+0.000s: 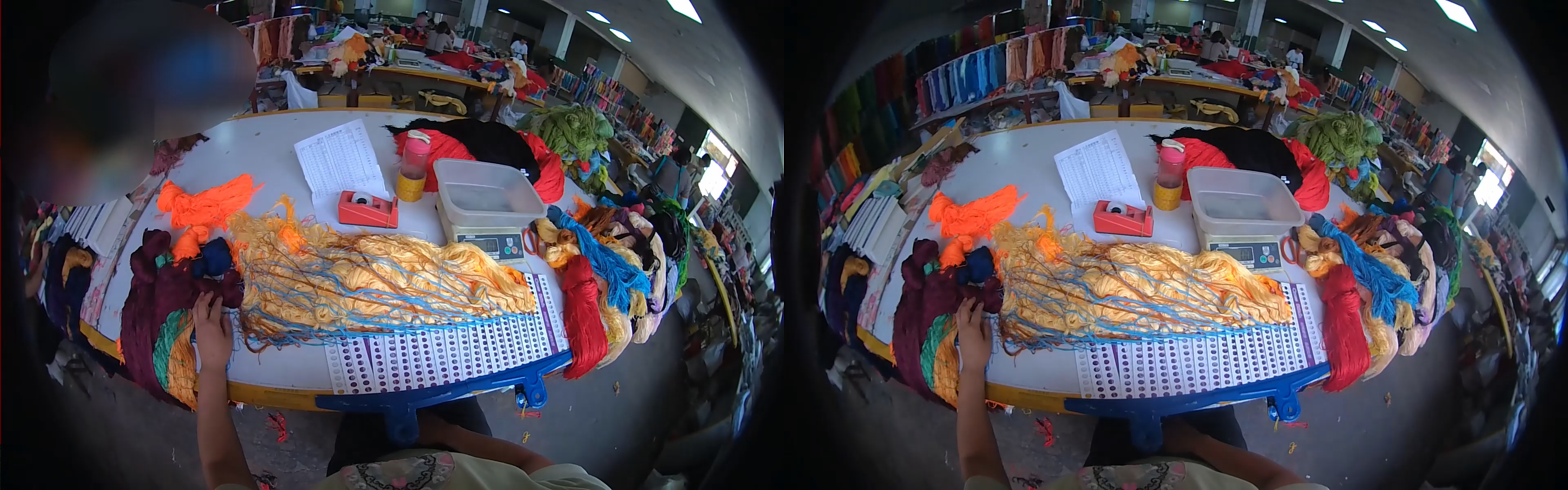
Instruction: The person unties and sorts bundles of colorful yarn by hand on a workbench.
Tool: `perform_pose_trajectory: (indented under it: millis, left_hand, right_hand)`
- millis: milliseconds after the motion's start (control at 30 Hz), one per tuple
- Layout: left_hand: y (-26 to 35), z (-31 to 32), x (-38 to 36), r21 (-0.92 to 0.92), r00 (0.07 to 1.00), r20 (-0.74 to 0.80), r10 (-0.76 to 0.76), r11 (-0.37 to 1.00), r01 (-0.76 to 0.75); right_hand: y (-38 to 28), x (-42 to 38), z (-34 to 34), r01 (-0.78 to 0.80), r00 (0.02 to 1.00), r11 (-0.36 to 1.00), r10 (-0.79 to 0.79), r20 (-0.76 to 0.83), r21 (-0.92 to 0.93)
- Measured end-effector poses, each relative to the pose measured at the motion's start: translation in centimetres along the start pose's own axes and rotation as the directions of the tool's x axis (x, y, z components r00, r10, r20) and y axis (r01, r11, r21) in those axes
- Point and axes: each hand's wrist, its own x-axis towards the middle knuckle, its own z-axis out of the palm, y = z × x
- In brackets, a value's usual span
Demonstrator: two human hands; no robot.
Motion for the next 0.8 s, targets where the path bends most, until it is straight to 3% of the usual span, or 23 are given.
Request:
perform_pose_trajectory:
  millis: [467, 567, 667, 800]
  left_hand:
    - [-0.1, 0.1, -0.1, -0.042, 1.000, 0.006, 0.000, 0.999, 0.001]
    - [-0.2, 0.1, 0.0, -0.018, 1.000, 0.012, 0.001, 1.000, -0.001]
    - [-0.1, 0.0, -0.1, -0.017, 1.000, 0.003, 0.016, 1.000, -0.016]
    - [0.1, 0.0, 0.0, -0.031, 1.000, -0.004, 0.008, 0.999, -0.008]
  right_hand:
    - [-0.2, 0.0, 0.0, -0.072, 0.997, 0.996, 0.071, 0.013, 0.044]
    - [1.0, 0.3, 1.1, 0.034, 0.999, 0.990, -0.033, 0.004, -0.134]
    - [2.6, 0.6, 2.3, 0.074, 0.997, 0.988, -0.071, 0.025, -0.137]
    - [1.4, 0.3, 1.6, 0.034, 0.993, 0.999, -0.035, -0.114, -0.015]
